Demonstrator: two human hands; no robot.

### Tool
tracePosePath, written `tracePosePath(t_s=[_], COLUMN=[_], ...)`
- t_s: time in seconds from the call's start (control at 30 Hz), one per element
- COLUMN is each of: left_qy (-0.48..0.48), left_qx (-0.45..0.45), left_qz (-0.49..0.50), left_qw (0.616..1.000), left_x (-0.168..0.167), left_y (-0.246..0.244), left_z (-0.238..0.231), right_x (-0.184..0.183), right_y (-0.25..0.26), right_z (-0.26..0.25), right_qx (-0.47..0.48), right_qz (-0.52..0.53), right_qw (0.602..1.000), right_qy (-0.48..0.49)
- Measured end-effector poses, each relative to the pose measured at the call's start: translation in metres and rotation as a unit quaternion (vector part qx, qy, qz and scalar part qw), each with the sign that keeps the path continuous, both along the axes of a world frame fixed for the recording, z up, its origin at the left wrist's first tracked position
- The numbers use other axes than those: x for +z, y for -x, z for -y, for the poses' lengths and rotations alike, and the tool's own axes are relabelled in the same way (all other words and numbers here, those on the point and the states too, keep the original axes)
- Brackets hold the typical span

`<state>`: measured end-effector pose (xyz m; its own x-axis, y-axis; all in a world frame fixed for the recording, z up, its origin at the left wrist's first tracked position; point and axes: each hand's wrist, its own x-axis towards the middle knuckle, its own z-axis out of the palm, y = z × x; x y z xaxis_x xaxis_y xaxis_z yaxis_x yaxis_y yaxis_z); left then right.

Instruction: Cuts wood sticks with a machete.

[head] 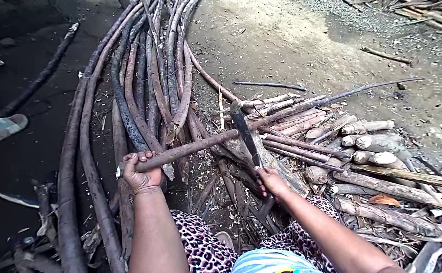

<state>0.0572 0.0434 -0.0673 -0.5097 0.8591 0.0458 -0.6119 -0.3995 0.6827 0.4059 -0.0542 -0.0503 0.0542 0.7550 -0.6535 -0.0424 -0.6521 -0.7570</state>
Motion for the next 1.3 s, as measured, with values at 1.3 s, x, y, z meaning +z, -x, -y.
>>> tracePosePath(t_s=[1.3], left_qy=[0.193], left_qx=[0.210], left_qz=[0.032], left_qw=[0.958], left_x=[0.029], left_y=[-0.009], left_z=[-0.035], right_x=[0.165], right_y=[-0.035], right_z=[0.009], right_qx=[-0.021], right_qz=[0.128], right_qw=[0.832], right_qy=[-0.539])
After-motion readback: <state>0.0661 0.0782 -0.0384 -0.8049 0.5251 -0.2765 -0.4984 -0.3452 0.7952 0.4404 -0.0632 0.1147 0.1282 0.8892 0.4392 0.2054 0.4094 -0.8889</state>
